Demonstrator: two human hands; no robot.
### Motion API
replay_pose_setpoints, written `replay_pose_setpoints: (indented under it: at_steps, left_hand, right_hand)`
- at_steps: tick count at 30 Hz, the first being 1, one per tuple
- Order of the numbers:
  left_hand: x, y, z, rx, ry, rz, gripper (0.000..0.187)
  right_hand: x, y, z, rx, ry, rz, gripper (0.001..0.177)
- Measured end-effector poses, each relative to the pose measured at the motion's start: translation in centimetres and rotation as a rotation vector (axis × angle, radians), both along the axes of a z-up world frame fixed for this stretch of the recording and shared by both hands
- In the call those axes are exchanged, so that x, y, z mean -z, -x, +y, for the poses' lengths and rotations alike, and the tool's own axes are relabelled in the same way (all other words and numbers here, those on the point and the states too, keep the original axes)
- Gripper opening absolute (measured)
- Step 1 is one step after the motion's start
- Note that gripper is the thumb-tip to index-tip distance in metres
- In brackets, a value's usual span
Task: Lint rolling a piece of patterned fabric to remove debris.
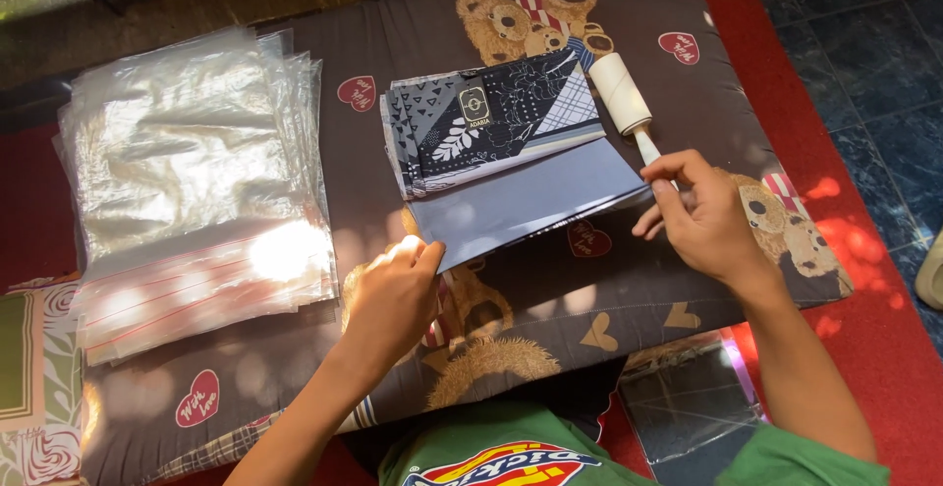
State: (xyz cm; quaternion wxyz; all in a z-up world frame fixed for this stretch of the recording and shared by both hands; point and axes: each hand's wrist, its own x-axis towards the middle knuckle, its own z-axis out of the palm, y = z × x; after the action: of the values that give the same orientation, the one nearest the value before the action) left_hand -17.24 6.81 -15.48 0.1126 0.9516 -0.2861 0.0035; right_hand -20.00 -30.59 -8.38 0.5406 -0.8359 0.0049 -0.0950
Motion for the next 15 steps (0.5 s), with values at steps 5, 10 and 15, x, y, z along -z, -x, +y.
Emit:
replay_pose_setpoints:
  at_steps: [5,10,15]
  left_hand:
    - [-5.0,-1.3,-0.6,-0.071,0.174,0.185,0.052]
    - [-8.4,-8.4,-2.4,-0.254,0.811,0.733,0.039]
    - [-5.5,-20.4,-4.0,-0.473,1.3,0.857,0.03]
  right_hand:
    - [-3.0,-1.3,0.6,0.002,-0.095,0.138,0.012]
    - [-5.0,-9.4,2.1,0.085,-0.06,0.449,0.008]
    - [-3.5,-22.5,1.3,0.069,-0.34,0.488,0.017]
